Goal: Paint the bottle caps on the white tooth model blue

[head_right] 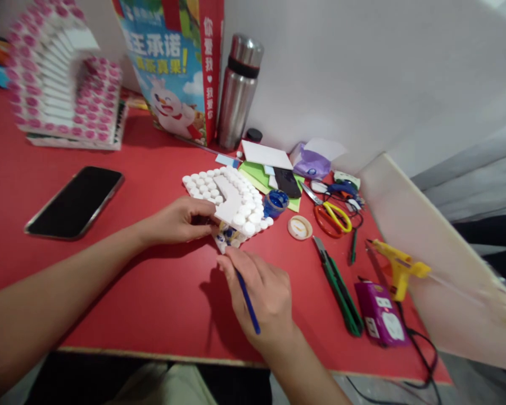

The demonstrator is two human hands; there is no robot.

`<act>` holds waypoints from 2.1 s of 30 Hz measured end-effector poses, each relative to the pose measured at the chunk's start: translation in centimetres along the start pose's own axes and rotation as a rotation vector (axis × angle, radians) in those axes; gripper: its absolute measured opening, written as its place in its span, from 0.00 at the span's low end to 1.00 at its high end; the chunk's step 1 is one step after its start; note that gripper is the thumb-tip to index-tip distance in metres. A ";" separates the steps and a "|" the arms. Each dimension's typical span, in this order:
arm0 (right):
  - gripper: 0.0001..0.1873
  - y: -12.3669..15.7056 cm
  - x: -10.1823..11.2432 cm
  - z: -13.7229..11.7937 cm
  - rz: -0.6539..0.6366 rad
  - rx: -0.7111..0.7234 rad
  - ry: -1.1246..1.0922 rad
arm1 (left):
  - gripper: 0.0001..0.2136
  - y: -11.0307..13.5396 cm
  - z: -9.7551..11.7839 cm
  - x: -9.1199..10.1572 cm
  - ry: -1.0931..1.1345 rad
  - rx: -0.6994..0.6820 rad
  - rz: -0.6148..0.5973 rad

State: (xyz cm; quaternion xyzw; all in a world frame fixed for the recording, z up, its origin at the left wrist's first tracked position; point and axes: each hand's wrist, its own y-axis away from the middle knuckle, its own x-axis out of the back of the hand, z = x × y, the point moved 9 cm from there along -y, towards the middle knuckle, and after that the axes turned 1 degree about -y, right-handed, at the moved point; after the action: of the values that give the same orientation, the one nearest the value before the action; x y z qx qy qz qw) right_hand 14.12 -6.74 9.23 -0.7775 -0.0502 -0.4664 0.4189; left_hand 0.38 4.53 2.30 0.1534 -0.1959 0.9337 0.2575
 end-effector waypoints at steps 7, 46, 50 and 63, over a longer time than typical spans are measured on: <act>0.08 -0.3 0.2 1.2 -0.023 -0.088 -0.097 | 0.06 -0.1 -0.1 -0.2 0.004 0.026 -0.012; 0.10 0.2 0.0 3.4 -0.026 -0.357 -0.273 | 0.05 -0.1 0.2 0.0 0.018 0.014 -0.006; 0.09 0.1 0.0 3.3 -0.026 -0.354 -0.273 | 0.05 -0.1 0.1 0.0 0.020 0.027 -0.008; 0.08 -0.2 0.0 2.5 -0.061 -0.279 -0.218 | 0.05 -0.1 -0.1 -0.1 0.038 0.043 -0.009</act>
State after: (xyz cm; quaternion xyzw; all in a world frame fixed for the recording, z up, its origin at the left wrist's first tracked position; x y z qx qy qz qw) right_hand 15.79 -4.88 8.81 -0.8721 -0.0537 -0.3942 0.2848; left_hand 0.48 4.60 2.16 0.1422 -0.1700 0.9393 0.2618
